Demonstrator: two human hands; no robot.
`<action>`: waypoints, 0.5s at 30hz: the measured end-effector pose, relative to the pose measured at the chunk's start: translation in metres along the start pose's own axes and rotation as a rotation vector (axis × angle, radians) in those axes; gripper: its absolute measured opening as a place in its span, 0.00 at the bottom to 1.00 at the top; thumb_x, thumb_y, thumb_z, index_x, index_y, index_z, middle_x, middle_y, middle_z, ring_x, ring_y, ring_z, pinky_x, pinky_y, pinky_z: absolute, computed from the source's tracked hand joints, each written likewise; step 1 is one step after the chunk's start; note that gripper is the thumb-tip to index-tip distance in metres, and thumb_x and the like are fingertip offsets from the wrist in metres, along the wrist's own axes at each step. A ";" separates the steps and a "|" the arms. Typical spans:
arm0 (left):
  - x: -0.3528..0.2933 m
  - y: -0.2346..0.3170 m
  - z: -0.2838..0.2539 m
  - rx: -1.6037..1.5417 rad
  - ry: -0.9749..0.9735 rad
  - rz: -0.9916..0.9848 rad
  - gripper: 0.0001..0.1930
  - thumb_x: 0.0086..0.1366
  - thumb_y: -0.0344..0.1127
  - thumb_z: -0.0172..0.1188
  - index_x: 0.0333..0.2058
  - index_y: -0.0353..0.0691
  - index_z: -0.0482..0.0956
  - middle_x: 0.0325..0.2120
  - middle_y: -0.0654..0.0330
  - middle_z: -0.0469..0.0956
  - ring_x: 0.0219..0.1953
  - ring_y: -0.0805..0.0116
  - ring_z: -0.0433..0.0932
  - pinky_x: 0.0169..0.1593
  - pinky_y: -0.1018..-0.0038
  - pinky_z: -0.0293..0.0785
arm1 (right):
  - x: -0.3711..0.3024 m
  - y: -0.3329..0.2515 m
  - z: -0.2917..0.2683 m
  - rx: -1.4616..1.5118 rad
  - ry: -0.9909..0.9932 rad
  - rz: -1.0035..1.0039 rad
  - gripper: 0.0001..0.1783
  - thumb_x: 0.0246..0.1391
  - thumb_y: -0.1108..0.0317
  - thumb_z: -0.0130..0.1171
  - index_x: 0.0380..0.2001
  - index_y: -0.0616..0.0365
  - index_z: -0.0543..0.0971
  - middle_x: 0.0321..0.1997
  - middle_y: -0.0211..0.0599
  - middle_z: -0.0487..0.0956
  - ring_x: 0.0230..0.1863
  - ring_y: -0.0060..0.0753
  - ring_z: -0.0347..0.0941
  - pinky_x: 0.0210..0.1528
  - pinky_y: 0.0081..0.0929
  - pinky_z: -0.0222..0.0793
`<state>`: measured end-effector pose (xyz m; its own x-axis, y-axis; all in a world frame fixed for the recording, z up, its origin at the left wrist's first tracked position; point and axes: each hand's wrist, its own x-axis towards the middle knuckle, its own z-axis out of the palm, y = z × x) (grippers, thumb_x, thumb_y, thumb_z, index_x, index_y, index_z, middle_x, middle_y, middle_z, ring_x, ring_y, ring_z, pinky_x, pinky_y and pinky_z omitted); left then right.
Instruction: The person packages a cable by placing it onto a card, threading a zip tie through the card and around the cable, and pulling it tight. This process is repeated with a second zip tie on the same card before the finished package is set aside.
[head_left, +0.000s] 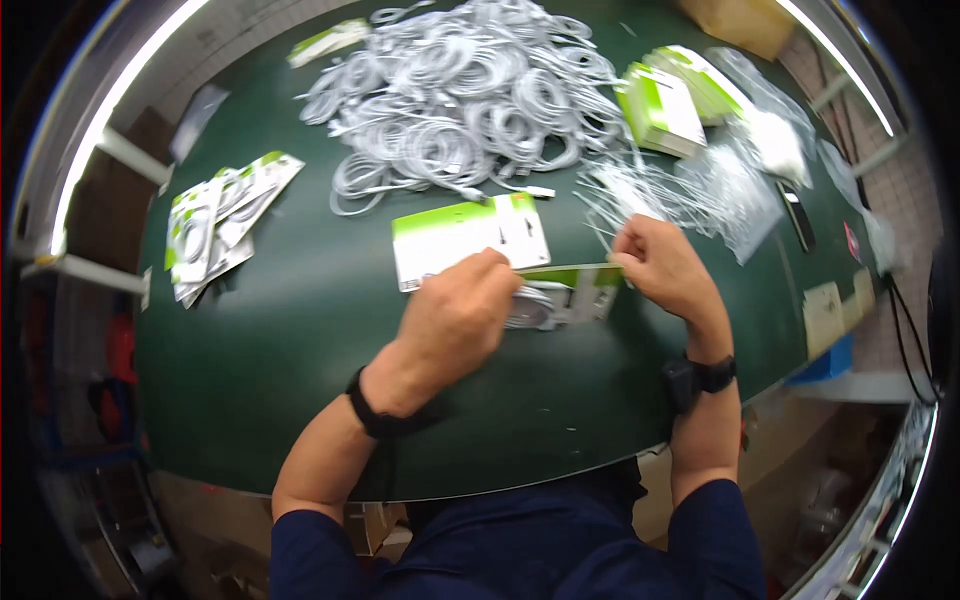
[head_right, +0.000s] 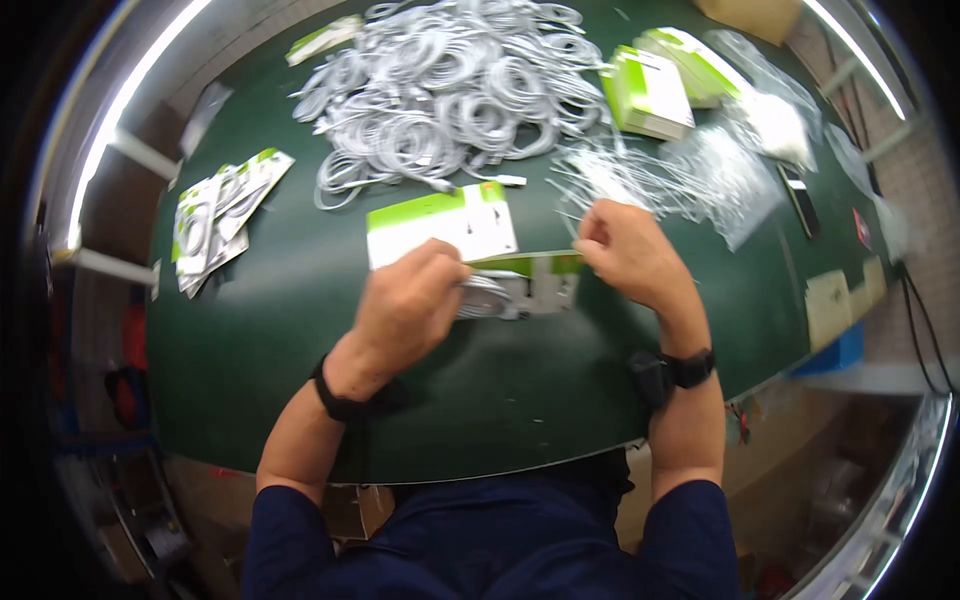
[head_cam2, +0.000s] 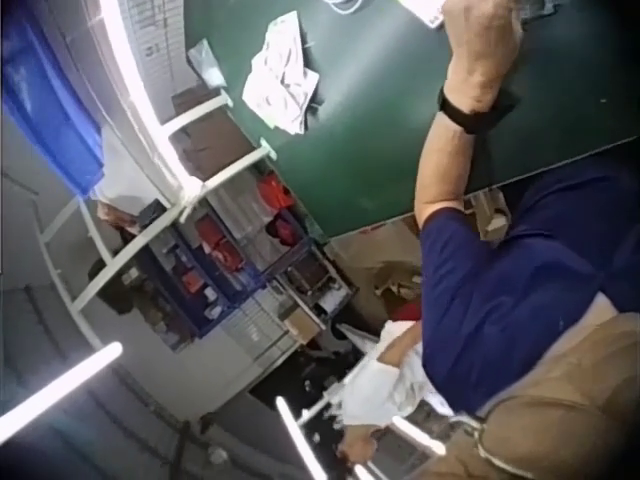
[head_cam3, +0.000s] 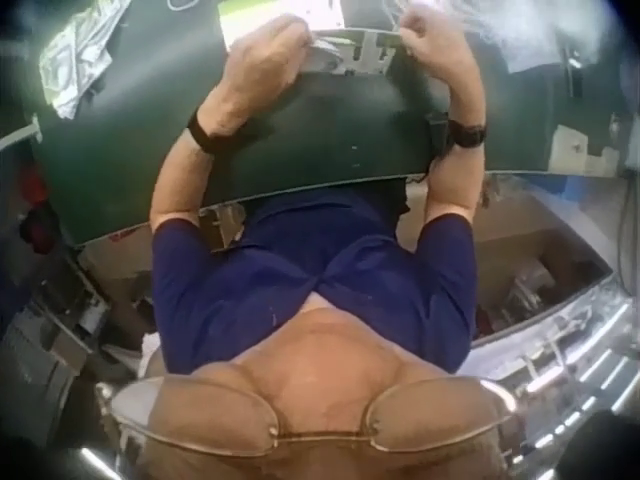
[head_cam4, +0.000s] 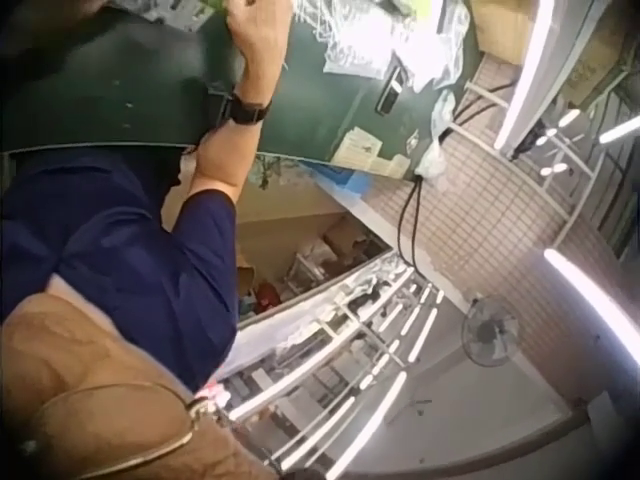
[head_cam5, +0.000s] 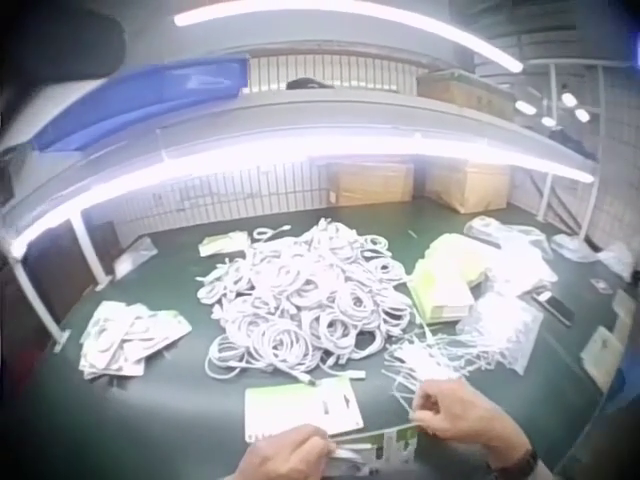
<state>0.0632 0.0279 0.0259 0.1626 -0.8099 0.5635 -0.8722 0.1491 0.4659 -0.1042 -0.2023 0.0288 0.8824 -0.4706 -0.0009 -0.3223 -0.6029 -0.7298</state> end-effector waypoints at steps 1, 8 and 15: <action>-0.003 0.001 0.004 0.002 -0.026 -0.004 0.06 0.55 0.19 0.59 0.29 0.35 0.72 0.29 0.56 0.74 0.28 0.54 0.77 0.31 0.64 0.74 | 0.000 -0.001 0.000 0.082 -0.006 0.019 0.05 0.49 0.74 0.62 0.27 0.63 0.76 0.23 0.31 0.76 0.26 0.20 0.70 0.28 0.24 0.65; 0.001 0.016 0.026 -0.030 0.126 0.153 0.08 0.49 0.25 0.59 0.26 0.37 0.68 0.27 0.53 0.70 0.30 0.52 0.76 0.34 0.62 0.74 | -0.005 0.043 -0.011 0.265 0.195 0.055 0.07 0.57 0.73 0.61 0.39 0.63 0.80 0.30 0.26 0.77 0.29 0.16 0.69 0.33 0.17 0.64; -0.055 0.019 -0.120 0.082 0.602 -0.083 0.05 0.55 0.20 0.58 0.31 0.35 0.74 0.30 0.53 0.75 0.31 0.56 0.78 0.34 0.67 0.74 | 0.028 0.097 0.008 0.761 0.109 0.011 0.17 0.65 0.68 0.60 0.55 0.61 0.77 0.35 0.21 0.75 0.32 0.09 0.66 0.31 0.10 0.60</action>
<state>0.0929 0.1431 0.0860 0.4433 -0.3504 0.8250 -0.8739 0.0358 0.4848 -0.1082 -0.2685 -0.0470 0.8291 -0.5584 0.0274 0.0285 -0.0068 -0.9996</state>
